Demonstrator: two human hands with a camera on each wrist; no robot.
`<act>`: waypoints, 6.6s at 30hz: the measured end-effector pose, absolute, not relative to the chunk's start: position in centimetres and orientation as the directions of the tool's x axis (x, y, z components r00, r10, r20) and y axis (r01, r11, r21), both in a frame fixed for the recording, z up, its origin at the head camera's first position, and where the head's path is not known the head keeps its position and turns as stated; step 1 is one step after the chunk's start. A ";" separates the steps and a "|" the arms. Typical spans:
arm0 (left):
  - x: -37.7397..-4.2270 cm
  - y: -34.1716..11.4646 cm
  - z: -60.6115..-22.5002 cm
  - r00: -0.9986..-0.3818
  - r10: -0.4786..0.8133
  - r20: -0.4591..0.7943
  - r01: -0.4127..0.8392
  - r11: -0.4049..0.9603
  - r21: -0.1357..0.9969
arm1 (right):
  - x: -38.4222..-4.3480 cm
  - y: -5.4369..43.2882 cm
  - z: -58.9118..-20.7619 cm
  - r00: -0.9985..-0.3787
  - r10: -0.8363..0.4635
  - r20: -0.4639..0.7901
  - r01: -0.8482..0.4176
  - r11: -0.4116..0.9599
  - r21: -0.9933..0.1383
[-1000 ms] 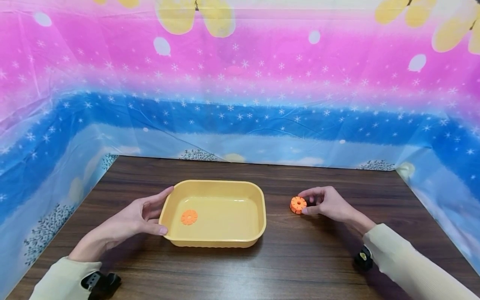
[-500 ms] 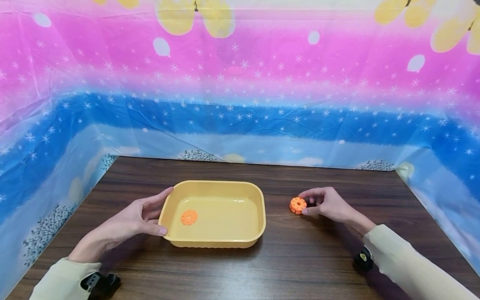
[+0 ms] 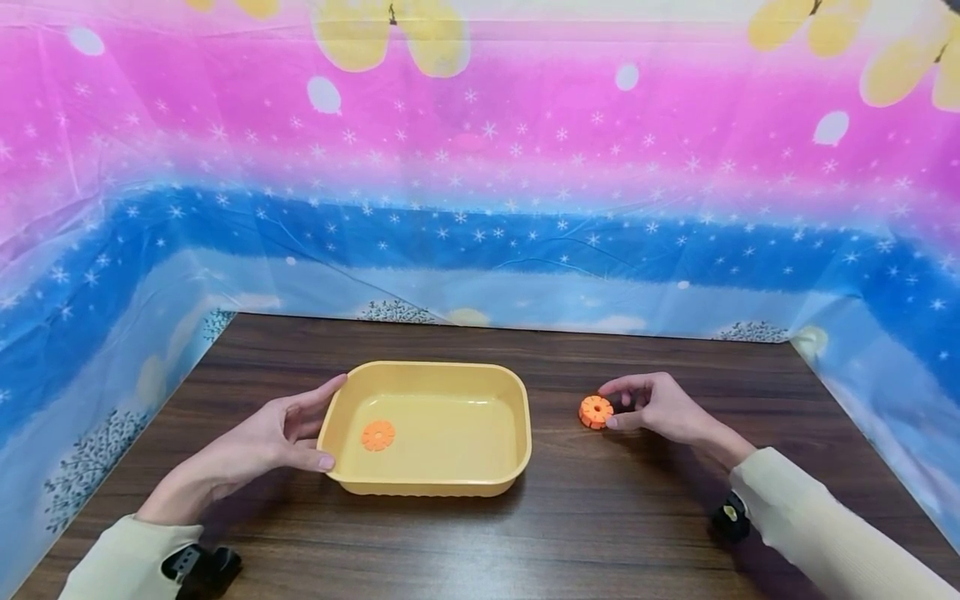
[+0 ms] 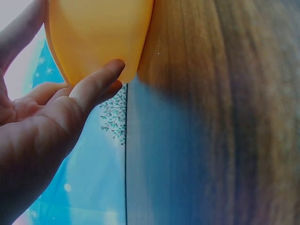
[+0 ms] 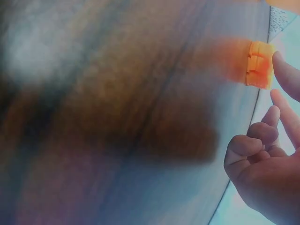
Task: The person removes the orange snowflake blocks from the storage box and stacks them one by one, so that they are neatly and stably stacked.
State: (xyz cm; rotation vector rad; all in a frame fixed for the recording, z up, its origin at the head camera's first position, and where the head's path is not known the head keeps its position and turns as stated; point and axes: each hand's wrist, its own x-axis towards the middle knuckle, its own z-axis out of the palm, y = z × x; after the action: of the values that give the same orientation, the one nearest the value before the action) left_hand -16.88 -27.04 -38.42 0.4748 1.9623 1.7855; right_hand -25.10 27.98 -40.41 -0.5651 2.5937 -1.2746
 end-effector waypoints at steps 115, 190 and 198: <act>-16.7 -27.2 -38.3 -0.854 0.501 -0.139 -0.073 0.149 0.986 | -27.6 -3.5 -37.7 -0.394 -0.883 -0.254 -0.645 0.463 -0.607; -16.9 -27.1 -38.4 -0.845 0.516 -0.137 -0.074 0.141 0.987 | -27.9 0.8 -33.9 -0.495 -0.851 -0.174 -0.274 0.343 -0.898; -16.9 -27.2 -38.4 -0.840 0.529 -0.125 -0.069 0.123 0.990 | -27.4 2.1 -33.5 -0.526 -0.833 -0.173 -0.223 0.331 -0.917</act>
State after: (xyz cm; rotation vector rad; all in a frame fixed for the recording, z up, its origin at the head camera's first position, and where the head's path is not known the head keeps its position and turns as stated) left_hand -16.88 -27.16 -38.42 0.4431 1.9569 1.7641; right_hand -27.38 2.14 -33.45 -0.9253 1.9442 -1.1928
